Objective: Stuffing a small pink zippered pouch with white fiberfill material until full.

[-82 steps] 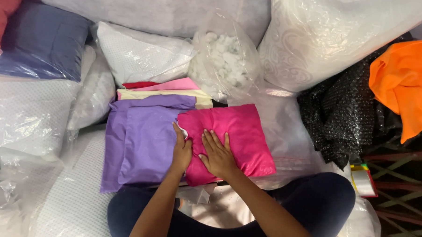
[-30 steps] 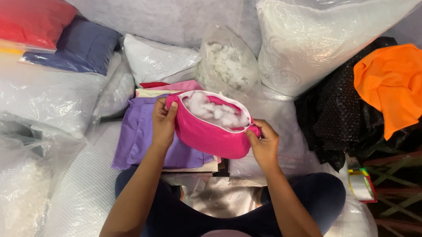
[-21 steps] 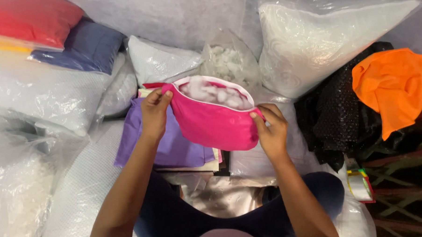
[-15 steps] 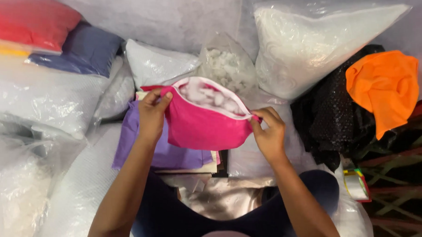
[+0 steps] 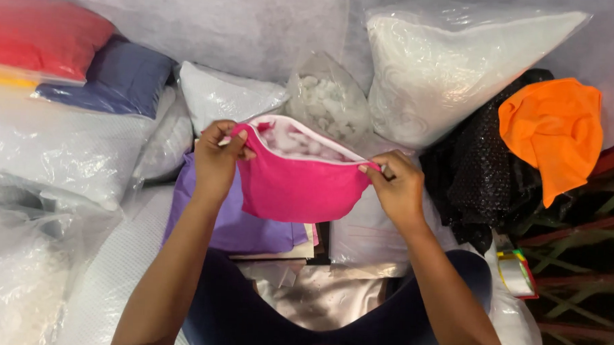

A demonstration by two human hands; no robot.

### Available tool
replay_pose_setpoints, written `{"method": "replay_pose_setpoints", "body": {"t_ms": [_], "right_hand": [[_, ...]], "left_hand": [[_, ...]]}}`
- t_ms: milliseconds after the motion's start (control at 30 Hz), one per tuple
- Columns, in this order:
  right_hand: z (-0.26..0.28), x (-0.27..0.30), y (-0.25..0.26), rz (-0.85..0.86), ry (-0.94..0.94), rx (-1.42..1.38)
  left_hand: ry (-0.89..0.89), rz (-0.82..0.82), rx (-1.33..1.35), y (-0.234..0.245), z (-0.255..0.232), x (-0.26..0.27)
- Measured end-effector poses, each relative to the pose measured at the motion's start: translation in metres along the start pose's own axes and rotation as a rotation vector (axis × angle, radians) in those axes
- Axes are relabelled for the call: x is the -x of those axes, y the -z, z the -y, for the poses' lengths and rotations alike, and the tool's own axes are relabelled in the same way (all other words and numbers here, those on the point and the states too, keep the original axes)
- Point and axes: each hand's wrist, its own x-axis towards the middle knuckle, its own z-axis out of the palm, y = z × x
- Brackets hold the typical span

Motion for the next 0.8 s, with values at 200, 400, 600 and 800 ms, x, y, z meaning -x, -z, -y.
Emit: {"method": "replay_pose_setpoints", "body": {"t_ms": [200, 400, 600, 800], "right_hand": [[0.001, -0.002, -0.001, -0.029, -0.07, 0.0], [-0.006, 0.0, -0.004, 0.017, -0.097, 0.007], [-0.007, 0.001, 0.001, -0.118, -0.106, -0.03], [0.027, 0.016, -0.007, -0.207, 0.19, 0.07]], "left_hand": [[0.027, 0.09, -0.026, -0.003, 0.015, -0.003], [0.075, 0.138, -0.06, -0.003, 0.028, -0.007], [0.052, 0.077, -0.019, -0.015, 0.015, -0.019], [0.05, -0.086, 0.155, -0.029, 0.008, -0.011]]}}
